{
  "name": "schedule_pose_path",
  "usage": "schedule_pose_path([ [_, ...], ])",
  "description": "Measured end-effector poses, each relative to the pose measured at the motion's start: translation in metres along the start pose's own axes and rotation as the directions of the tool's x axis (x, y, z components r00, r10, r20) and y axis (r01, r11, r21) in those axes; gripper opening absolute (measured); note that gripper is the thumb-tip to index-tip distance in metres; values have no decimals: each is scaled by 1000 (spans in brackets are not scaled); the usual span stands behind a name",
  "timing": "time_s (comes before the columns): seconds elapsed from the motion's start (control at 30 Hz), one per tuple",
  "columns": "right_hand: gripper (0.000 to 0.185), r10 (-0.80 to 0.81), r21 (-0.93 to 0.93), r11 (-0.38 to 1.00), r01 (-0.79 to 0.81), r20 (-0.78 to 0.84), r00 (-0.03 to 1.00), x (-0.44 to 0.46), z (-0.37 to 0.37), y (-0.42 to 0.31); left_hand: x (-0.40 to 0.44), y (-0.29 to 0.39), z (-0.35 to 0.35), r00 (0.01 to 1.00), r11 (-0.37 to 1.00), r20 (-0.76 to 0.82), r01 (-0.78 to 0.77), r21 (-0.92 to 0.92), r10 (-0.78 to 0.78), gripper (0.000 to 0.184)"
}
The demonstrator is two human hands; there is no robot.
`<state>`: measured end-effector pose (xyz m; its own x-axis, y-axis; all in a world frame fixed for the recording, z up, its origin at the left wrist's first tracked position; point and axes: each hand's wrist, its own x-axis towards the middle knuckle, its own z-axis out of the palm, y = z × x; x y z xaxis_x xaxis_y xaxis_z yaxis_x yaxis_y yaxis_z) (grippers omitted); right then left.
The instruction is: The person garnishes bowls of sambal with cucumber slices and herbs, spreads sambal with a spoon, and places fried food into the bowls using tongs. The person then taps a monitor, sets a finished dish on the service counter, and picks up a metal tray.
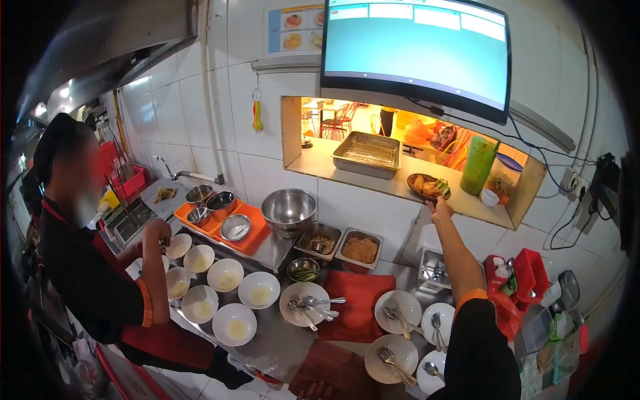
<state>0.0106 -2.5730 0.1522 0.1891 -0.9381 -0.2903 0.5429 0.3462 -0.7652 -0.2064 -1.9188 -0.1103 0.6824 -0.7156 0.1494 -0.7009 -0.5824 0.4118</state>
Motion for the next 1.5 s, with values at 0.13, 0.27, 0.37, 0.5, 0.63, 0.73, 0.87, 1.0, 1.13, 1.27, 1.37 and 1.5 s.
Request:
schedule_pose_path([
  [0.13, 25, -672, -669, 537, 513, 29, 740, -81, 6, 33, -3, -33, 25, 958, 982, -219, -187, 11, 184, 48],
  [0.27, 13, -304, -381, 457, 804, 782, 544, -137, -1, 110, -12, -50, 44, 945, 970, -237, -238, -37, 223, 49],
  [0.37, 19, -340, -234, 49, 971, 910, 237, -164, 46, 116, -10, -32, 17, 984, 988, -165, -88, -129, 66, 51],
  [0.5, 49, -255, -291, -406, 866, 946, 199, -90, 137, 105, -3, 0, -40, 996, 985, -25, 76, -157, -81, 57],
  [0.63, 52, -240, -375, -540, 753, 927, 289, -76, 163, 97, -1, 0, -34, 987, 963, -9, 156, -218, -162, 63],
  [0.73, 43, -148, -377, -564, 734, 921, 360, -88, 159, 91, -2, 3, -19, 977, 929, -33, 189, -320, -210, 64],
  [0.87, 22, -114, -76, -597, 799, 993, 10, -87, 153, 101, 4, 0, -21, 980, 948, -27, 186, -257, -199, 66],
  [1.0, 14, -91, -139, -432, 891, 990, 110, -145, 144, 91, 18, -6, -28, 959, 942, -241, 62, -330, -147, 68],
  [1.13, 14, -102, -127, -402, 907, 990, 93, -224, 117, 61, 57, 5, -78, 964, 951, -244, 24, -307, -103, 71],
  [1.27, 17, -239, 56, -272, 961, 963, -124, -331, 30, 28, 146, 34, -116, 905, 588, -415, -288, -756, -91, 88],
  [1.37, 21, -135, 153, -115, 982, 977, -168, -433, -64, 16, 188, 76, -167, 896, -310, -82, -235, -921, -436, 90],
  [1.5, 24, 85, 315, -96, 944, 948, -308, -539, -204, 19, 73, 107, -201, 764, -383, 191, -79, -920, -617, 68],
])
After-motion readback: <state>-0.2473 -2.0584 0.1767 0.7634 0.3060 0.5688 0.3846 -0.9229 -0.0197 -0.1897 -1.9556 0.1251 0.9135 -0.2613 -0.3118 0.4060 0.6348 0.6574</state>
